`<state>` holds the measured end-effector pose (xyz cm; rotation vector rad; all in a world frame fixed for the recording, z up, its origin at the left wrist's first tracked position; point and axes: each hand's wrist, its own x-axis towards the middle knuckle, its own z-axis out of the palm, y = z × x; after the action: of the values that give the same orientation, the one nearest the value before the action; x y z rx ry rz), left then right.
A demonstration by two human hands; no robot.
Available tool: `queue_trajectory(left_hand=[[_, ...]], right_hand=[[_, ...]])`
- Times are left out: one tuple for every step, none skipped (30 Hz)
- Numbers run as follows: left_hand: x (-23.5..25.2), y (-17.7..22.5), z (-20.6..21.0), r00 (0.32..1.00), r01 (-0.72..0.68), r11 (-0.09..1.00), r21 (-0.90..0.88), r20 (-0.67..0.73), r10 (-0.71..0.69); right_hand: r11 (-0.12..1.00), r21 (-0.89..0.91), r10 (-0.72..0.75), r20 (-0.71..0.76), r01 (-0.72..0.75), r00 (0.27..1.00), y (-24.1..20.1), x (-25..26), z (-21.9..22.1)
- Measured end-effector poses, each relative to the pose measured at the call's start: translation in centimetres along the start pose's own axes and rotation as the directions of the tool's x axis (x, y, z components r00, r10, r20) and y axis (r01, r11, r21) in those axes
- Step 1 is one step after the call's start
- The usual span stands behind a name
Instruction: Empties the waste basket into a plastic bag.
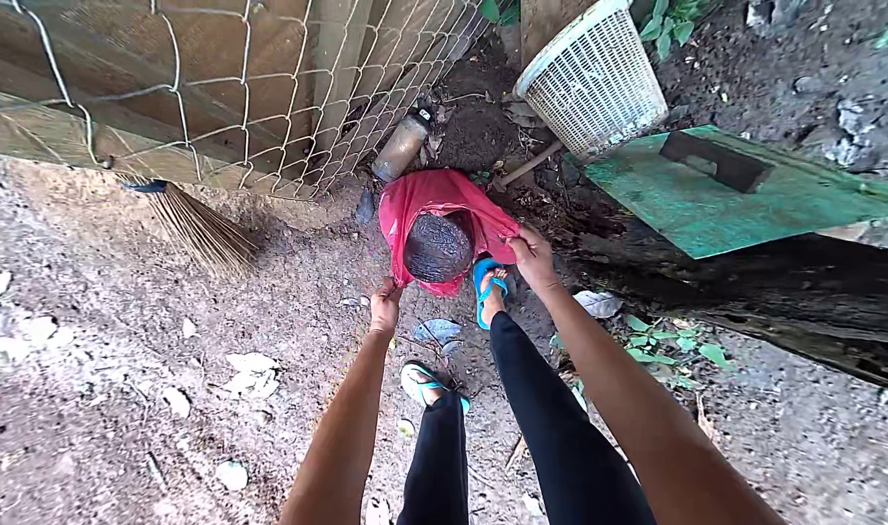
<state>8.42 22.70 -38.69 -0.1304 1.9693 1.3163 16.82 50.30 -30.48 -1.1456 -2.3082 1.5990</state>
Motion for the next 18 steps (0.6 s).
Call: queue_trajectory(left_hand=[[-0.1, 0.4, 0.0, 1.0, 0.001, 1.0, -0.02, 0.013, -0.001], [-0.2, 0.6, -0.1, 0.999, 0.001, 1.0, -0.022, 0.033, -0.001], [-0.2, 0.7, -0.3, 0.998, 0.003, 1.0, -0.014, 0.059, -0.002], [-0.2, 0.7, -0.5, 0.997, 0.004, 1.0, -0.011, 0.078, -0.004], [-0.1, 0.8, -0.7, 0.996, 0.009, 1.0, -0.021, 0.088, -0.007], [-0.2, 0.7, -0.7, 0.996, 0.018, 0.999, -0.04, 0.09, -0.014], [-0.3, 0.6, -0.6, 0.996, 0.034, 0.997, -0.064, 0.086, -0.028], [-0.5, 0.6, -0.4, 0.995, 0.06, 0.994, -0.09, 0.085, -0.052], [-0.6, 0.6, -0.3, 0.993, 0.091, 0.989, -0.116, 0.085, -0.081], [-0.6, 0.5, -0.1, 0.991, 0.117, 0.983, -0.138, 0.081, -0.107], [-0.7, 0.5, 0.1, 0.989, 0.136, 0.979, -0.155, 0.073, -0.126], [-0.7, 0.6, 0.3, 0.988, 0.151, 0.975, -0.166, 0.065, -0.142], [-0.7, 0.6, 0.4, 0.985, 0.168, 0.97, -0.175, 0.059, -0.16], [-0.8, 0.8, 0.5, 0.982, 0.186, 0.964, -0.188, 0.052, -0.18], [-0.9, 1.0, 0.6, 0.98, 0.2, 0.958, -0.205, 0.034, -0.198], [-1.1, 1.3, 0.7, 0.976, 0.214, 0.953, -0.213, 0.019, -0.215], [-1.3, 1.6, 0.7, 0.974, 0.226, 0.952, -0.206, 0.014, -0.228], [-1.3, 1.7, 0.6, 0.972, 0.236, 0.954, -0.183, 0.02, -0.236]], right_hand=[[0.992, -0.113, -0.04, 0.089, 0.05, 0.995, 0.0, 0.5, -0.6], [0.969, -0.237, -0.03, 0.18, 0.073, 0.983, 0.2, 1.0, -1.2], [0.938, -0.342, 0.028, 0.253, 0.063, 0.967, 0.5, 1.3, -1.5], [0.913, -0.406, 0.095, 0.286, 0.031, 0.953, 1.0, 1.4, -1.6], [0.897, -0.442, 0.149, 0.282, -0.01, 0.948, 1.5, 1.2, -1.6], [0.89, -0.453, 0.185, 0.256, -0.051, 0.949, 1.9, 0.8, -1.6], [0.884, -0.457, 0.218, 0.225, -0.095, 0.95, 2.3, 0.2, -1.7], [0.872, -0.471, 0.255, 0.199, -0.136, 0.946, 2.6, -0.6, -1.6], [0.848, -0.503, 0.294, 0.184, -0.167, 0.938, 3.0, -1.4, -1.5], [0.815, -0.548, 0.337, 0.185, -0.188, 0.923, 3.5, -2.2, -1.2], [0.779, -0.591, 0.397, 0.206, -0.209, 0.895, 4.0, -3.0, -0.7], [0.744, -0.628, 0.462, 0.236, -0.229, 0.855, 4.5, -3.8, 0.0], [0.725, -0.644, 0.511, 0.262, -0.246, 0.819, 5.2, -4.6, 0.9], [0.724, -0.628, 0.546, 0.267, -0.286, 0.794, 6.1, -5.3, 1.9], [0.738, -0.565, 0.578, 0.247, -0.369, 0.778, 6.9, -5.9, 2.9], [0.744, -0.446, 0.626, 0.207, -0.497, 0.752, 7.8, -6.5, 3.9], [0.722, -0.285, 0.682, 0.146, -0.63, 0.716, 9.0, -7.0, 5.2], [0.678, -0.126, 0.734, 0.074, -0.724, 0.675, 10.3, -7.4, 6.6]])
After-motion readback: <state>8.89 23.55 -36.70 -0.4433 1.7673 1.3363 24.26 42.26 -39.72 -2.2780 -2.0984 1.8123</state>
